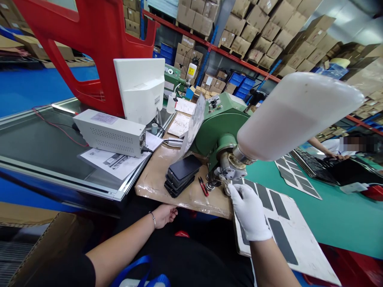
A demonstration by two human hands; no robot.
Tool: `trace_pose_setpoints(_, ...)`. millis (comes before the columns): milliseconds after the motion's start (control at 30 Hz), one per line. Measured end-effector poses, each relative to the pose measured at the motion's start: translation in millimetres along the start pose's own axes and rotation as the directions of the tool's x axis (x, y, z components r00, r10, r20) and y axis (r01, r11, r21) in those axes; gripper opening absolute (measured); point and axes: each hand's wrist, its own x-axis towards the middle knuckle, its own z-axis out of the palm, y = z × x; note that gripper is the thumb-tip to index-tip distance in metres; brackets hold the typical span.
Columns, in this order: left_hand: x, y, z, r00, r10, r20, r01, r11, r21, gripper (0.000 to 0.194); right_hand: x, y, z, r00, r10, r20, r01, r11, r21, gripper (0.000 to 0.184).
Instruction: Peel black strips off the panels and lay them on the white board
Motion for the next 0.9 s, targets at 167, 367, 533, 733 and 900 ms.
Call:
trace_pose_setpoints(167,-1.4,0.4,0.0,1.0,0.005,0.0,-0.005,1.0,0.0,0.029,1.2,2.4,-0.7,0.999,0.017,-0.043,-0.017,1.0,-0.013,0.035)
trace_pose_setpoints(367,-2.3,0.8,0.3,1.0,0.003,0.003,-0.003,1.0,0.002,0.03,0.0,6.4,1.6,0.993,0.081,-0.083,-0.087,0.993,-0.076,0.034)
trace_pose_setpoints(533,-1.8,0.5,0.0,1.0,0.003,0.007,-0.003,1.0,0.003,0.029,-1.4,0.2,-3.1,0.997,0.056,-0.052,-0.058,0.997,-0.05,0.039)
trace_pose_setpoints(733,-2.1,0.6,0.4,1.0,0.007,0.002,-0.007,1.0,0.01,0.028,-1.7,-1.2,-5.1,0.999,-0.024,-0.022,0.022,0.998,-0.054,0.04)
trace_pose_setpoints(900,-2.6,0.6,0.9,1.0,0.009,0.001,-0.009,1.0,0.013,0.03,-0.5,2.3,-0.5,0.997,-0.039,-0.068,0.035,0.998,-0.058,0.034)
